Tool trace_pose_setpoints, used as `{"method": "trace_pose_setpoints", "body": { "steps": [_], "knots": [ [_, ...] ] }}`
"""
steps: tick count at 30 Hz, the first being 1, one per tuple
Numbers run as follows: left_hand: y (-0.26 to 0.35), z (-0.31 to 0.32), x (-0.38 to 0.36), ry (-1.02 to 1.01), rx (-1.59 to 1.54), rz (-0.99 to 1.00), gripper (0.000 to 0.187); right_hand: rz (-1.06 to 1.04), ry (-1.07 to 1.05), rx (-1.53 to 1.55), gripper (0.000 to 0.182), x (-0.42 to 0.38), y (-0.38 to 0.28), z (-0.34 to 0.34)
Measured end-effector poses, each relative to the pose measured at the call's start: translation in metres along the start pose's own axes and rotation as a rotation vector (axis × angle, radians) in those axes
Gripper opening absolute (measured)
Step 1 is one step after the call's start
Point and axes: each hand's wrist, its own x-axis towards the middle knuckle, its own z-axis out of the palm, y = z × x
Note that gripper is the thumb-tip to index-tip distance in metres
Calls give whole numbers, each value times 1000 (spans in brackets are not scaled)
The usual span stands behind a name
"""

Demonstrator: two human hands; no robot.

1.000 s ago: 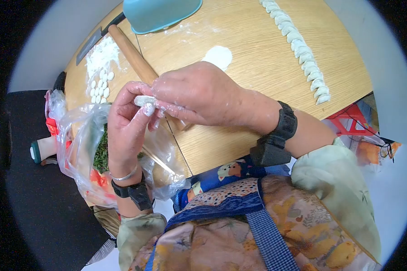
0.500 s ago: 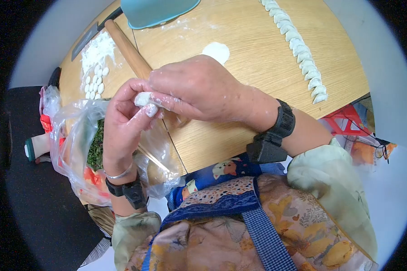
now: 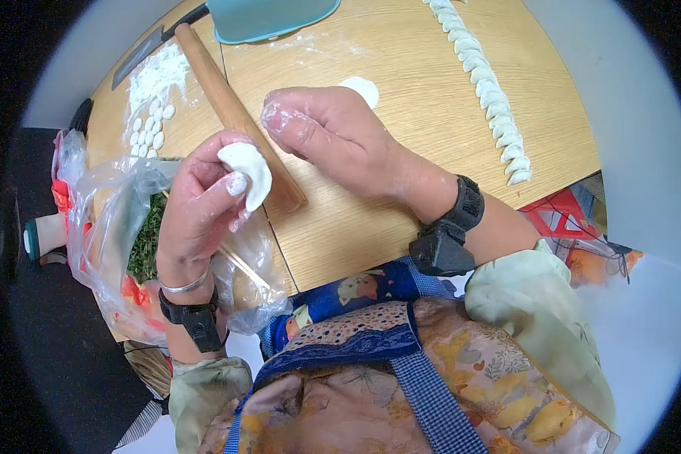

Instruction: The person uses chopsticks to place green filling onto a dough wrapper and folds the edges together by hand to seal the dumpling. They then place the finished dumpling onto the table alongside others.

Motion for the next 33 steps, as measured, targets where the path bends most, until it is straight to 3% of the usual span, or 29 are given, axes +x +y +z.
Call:
{"method": "trace_pose_setpoints", "body": {
  "steps": [2,4,8,10,20,30,33],
  "knots": [
    [-1,0,0,-34,-63,-17,24,40,-4,7,28,1,-1,3],
    [-10,2,0,81,96,24,25,81,-4,14,28,1,-2,7],
    [-10,4,-1,112,215,11,25,27,-32,27,28,2,-3,11],
    [0,2,-3,26,150,-153,24,38,-44,22,28,2,-3,11],
    [0,7,-1,39,280,-130,21,50,-137,12,27,0,-1,6],
    [-2,7,-2,58,285,-91,20,2,-80,-104,30,1,-3,7],
    [-1,8,-2,71,234,-51,20,127,8,142,28,0,-4,11]
  ]
}}
